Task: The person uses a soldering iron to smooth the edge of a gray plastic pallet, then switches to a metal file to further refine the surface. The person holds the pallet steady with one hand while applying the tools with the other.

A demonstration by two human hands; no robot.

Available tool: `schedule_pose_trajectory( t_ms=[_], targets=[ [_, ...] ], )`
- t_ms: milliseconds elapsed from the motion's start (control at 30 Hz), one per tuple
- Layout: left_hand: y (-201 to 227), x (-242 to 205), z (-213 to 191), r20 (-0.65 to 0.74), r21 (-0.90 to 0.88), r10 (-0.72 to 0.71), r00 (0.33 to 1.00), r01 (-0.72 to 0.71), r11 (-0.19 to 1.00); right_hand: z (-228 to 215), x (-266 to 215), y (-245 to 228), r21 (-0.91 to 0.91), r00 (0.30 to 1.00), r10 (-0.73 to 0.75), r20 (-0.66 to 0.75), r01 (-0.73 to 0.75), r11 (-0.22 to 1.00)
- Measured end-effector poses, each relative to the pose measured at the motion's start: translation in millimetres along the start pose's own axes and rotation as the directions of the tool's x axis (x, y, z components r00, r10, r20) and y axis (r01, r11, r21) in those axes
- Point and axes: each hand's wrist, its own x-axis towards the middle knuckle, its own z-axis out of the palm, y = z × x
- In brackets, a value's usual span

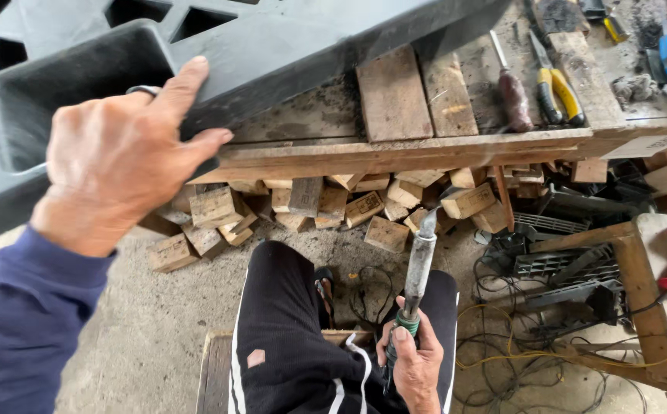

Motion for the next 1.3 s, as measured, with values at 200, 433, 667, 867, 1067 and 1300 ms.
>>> schedule_pose_trajectory(
  t_ms=[200, 433, 667, 867, 1067, 1300],
  targets=[
    [-40.1, -71.8, -5.9, -0.093, 0.016, 0.027, 0.995, -0.026, 1.000, 4.6, -17.5, 8.8, -0.078, 0.999, -0.014, 0.032, 0.017, 0.997],
    [-46.2, -136.7, 16.2, 0.065, -0.135, -0.260, 0.963, 0.266, 0.954, 34.7, -14.9, 10.2, -0.223, 0.947, -0.154, 0.282, 0.221, 0.949],
    [-0.2, -115.9, 62.3, -0.194, -0.180, -0.245, 0.950, 0.211, 0.961, 83.9, 20.3, 4.1, -0.531, 0.902, -0.197, 0.385, 0.391, 0.752],
    [49.4, -73.9, 79.7, -0.402, -0.259, -0.275, 0.873, 0.180, 0.949, 103.7, 31.3, 5.5, -0.597, 0.911, -0.186, 0.368, 0.385, 0.704],
    [49.0, -75.6, 98.1, -0.479, -0.188, -0.286, 0.830, 0.221, 0.957, 111.2, 36.4, 11.2, -0.620, 0.905, -0.210, 0.370, 0.409, 0.670],
    [51.8, -78.9, 98.5, -0.439, -0.218, -0.301, 0.847, 0.224, 0.950, 120.8, 36.3, 22.3, -0.633, 0.907, -0.239, 0.348, 0.415, 0.654]
  ],
)
